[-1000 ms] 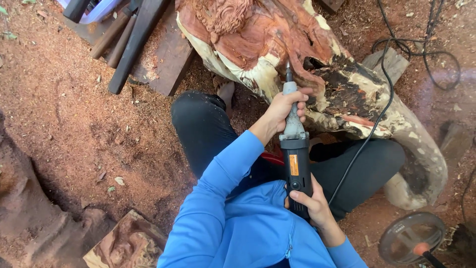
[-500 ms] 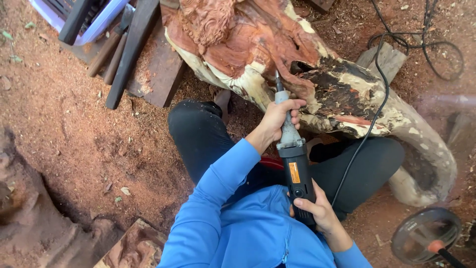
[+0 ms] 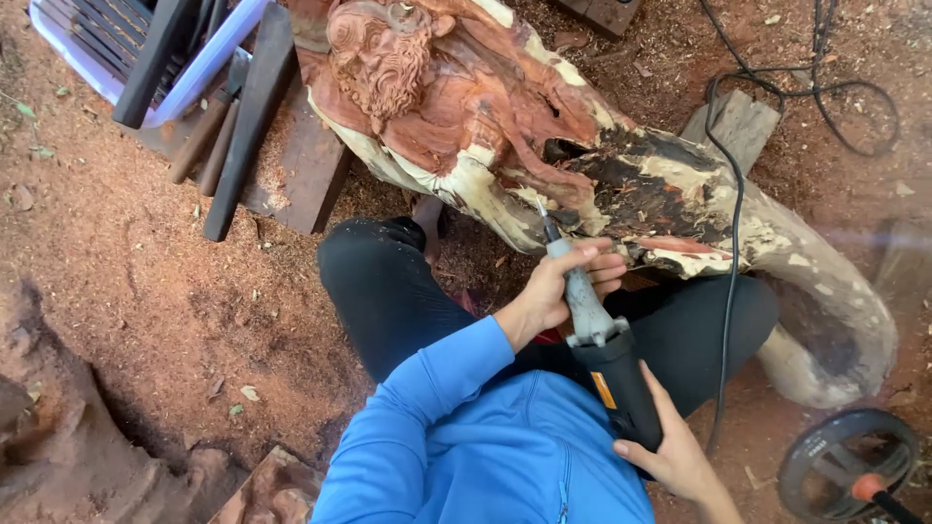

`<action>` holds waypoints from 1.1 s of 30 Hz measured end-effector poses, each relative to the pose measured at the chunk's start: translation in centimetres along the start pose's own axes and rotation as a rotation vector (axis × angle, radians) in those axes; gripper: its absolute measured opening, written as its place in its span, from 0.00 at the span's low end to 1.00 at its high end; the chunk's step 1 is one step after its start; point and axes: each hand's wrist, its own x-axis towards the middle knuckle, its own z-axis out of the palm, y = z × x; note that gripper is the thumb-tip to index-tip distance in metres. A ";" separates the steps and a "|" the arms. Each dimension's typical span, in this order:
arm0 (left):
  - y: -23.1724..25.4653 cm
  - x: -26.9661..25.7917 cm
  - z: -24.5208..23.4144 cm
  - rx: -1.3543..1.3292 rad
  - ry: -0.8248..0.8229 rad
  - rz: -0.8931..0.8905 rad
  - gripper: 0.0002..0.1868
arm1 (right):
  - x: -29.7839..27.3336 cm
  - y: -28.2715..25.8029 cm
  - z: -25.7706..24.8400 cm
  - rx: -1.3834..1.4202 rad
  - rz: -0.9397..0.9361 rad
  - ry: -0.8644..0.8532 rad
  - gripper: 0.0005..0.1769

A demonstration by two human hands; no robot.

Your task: Carving and shaping a large piece of rough wood using a power rotary tool

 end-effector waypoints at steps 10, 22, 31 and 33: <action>5.5 -0.2 2.5 0.076 0.168 0.055 0.19 | 2.9 -5.0 2.3 0.154 -0.076 -0.016 0.66; 4.1 1.3 3.3 0.115 0.328 0.115 0.17 | 2.5 -6.6 -0.6 0.435 0.030 -0.108 0.62; 2.7 1.8 4.6 0.103 0.416 0.140 0.15 | 2.6 -5.7 -3.4 0.443 0.056 -0.176 0.61; 2.5 2.0 4.9 0.095 0.421 0.135 0.16 | 2.6 -5.7 -4.0 0.490 0.082 -0.186 0.61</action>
